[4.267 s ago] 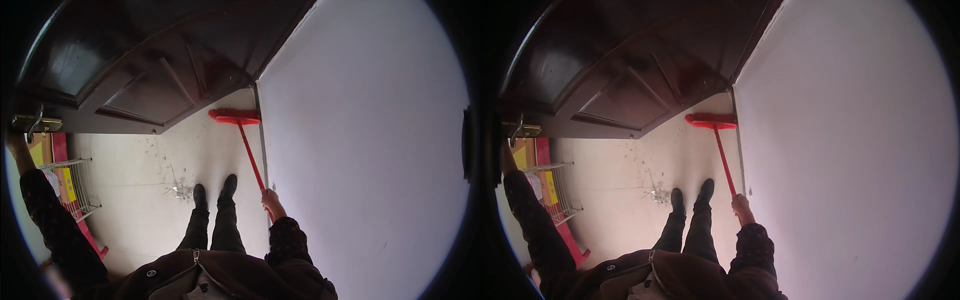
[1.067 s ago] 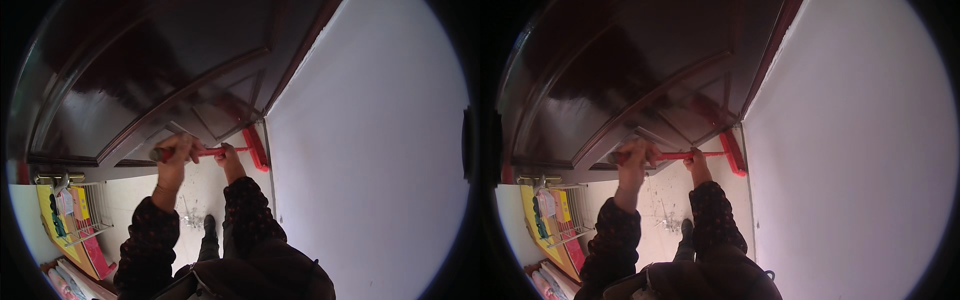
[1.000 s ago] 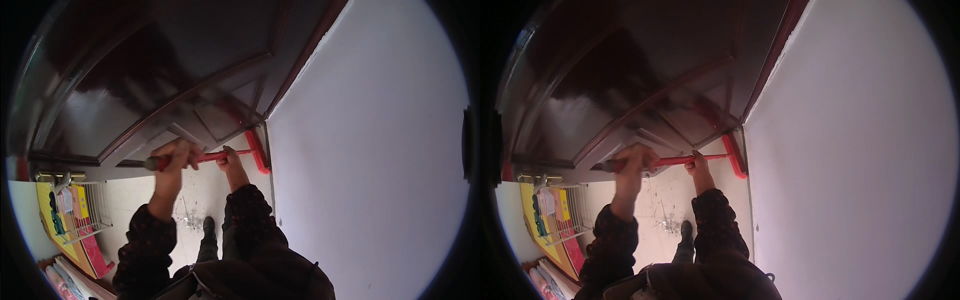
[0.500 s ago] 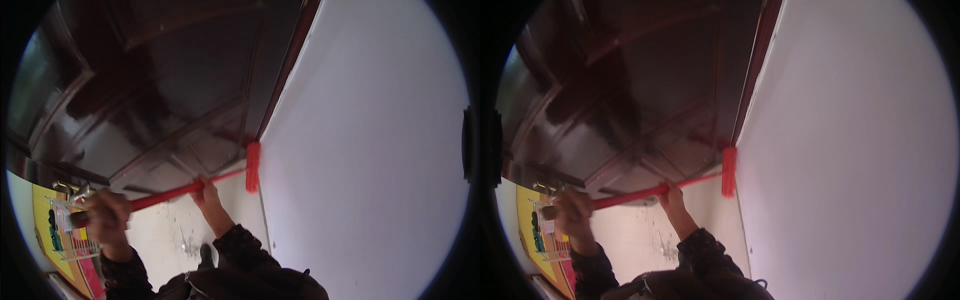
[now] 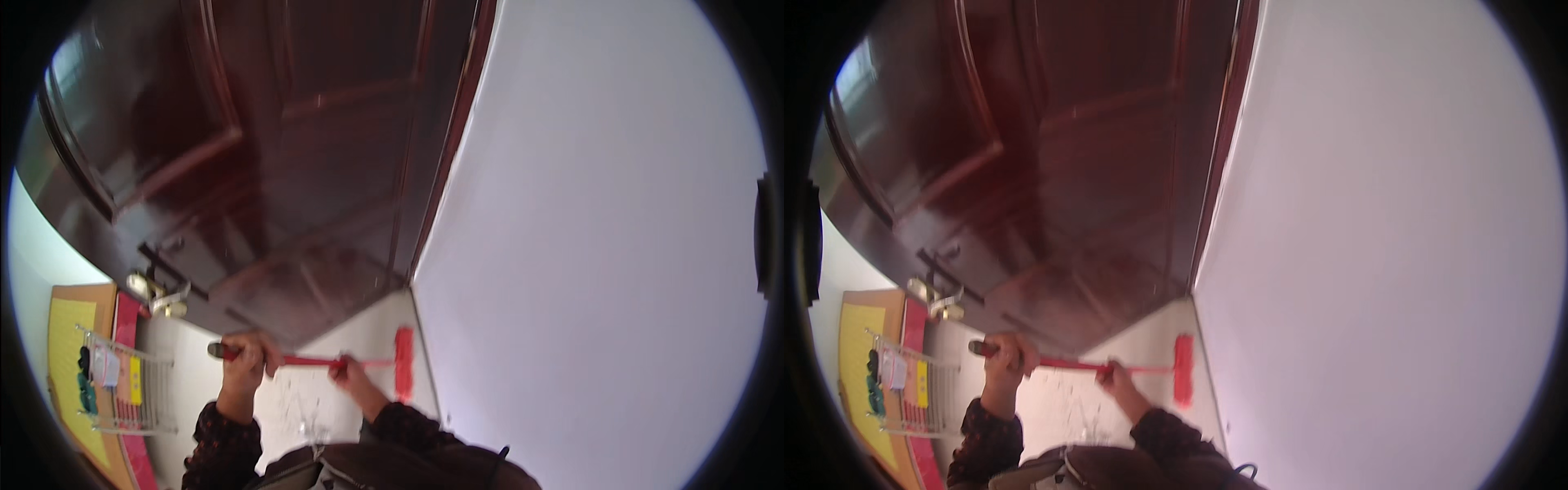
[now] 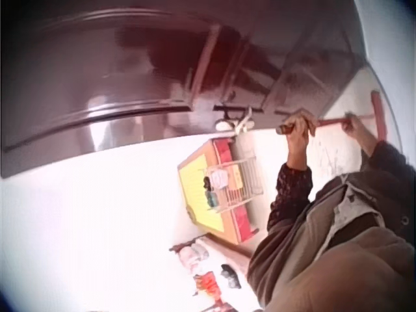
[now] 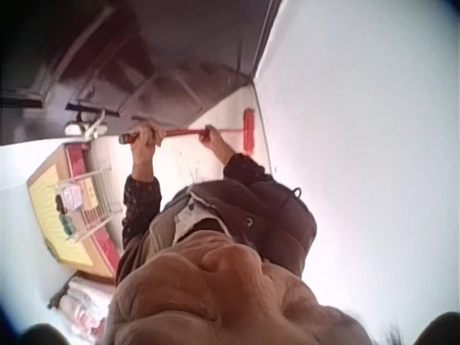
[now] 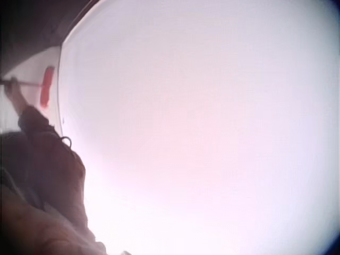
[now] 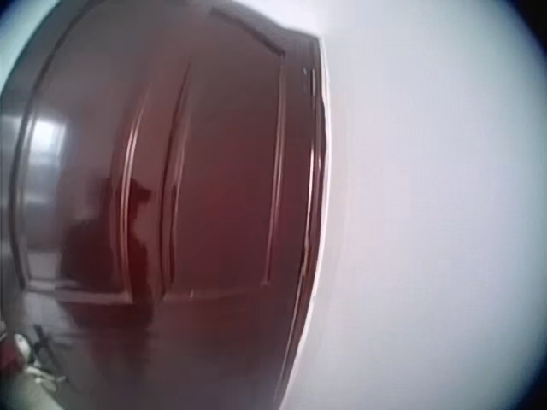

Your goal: The person sweeps a tiled floor with a red broom, moving debris toward the doorway. They briefly pick up a pair of teal slippers and place them on a metal rack, then continue sweeping around furniture and along the wall.

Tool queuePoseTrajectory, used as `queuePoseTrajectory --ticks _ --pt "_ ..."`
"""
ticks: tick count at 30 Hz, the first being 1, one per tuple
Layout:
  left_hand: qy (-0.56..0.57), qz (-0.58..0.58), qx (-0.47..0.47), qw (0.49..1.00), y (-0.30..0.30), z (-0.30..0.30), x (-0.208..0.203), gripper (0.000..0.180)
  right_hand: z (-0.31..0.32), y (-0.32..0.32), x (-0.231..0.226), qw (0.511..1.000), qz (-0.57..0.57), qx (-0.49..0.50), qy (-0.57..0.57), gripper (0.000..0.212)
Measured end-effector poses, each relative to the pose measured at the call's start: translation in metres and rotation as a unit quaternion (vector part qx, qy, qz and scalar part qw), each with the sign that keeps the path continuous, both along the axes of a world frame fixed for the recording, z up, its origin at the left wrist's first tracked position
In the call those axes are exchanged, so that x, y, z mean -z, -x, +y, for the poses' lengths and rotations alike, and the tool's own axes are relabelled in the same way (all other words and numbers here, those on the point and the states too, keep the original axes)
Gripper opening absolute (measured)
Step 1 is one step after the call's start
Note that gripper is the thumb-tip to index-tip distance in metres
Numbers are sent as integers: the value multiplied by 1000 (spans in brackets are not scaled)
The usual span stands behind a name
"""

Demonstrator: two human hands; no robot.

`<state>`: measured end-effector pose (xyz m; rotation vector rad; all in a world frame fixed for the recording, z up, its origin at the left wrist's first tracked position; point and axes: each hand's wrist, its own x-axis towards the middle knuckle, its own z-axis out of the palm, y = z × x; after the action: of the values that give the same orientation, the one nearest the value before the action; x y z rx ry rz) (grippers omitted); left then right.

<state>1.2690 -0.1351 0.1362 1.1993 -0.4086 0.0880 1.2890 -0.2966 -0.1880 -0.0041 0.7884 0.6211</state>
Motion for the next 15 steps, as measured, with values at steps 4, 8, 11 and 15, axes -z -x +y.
queuePoseTrajectory --ticks 4,8,11,15 --pt "-48 103 -40 993 44 5 69 36 14 52 2 993 67 43 84 26" --pt "-175 172 -31 969 95 -1 130 30 18 88 30 983 57 -13 172 15" --pt "-176 142 -73 971 141 33 105 27 71 118 4 988 4 -38 149 14" --pt "-228 7 -37 973 172 49 42 29 122 134 -38 993 -65 -65 73 17"
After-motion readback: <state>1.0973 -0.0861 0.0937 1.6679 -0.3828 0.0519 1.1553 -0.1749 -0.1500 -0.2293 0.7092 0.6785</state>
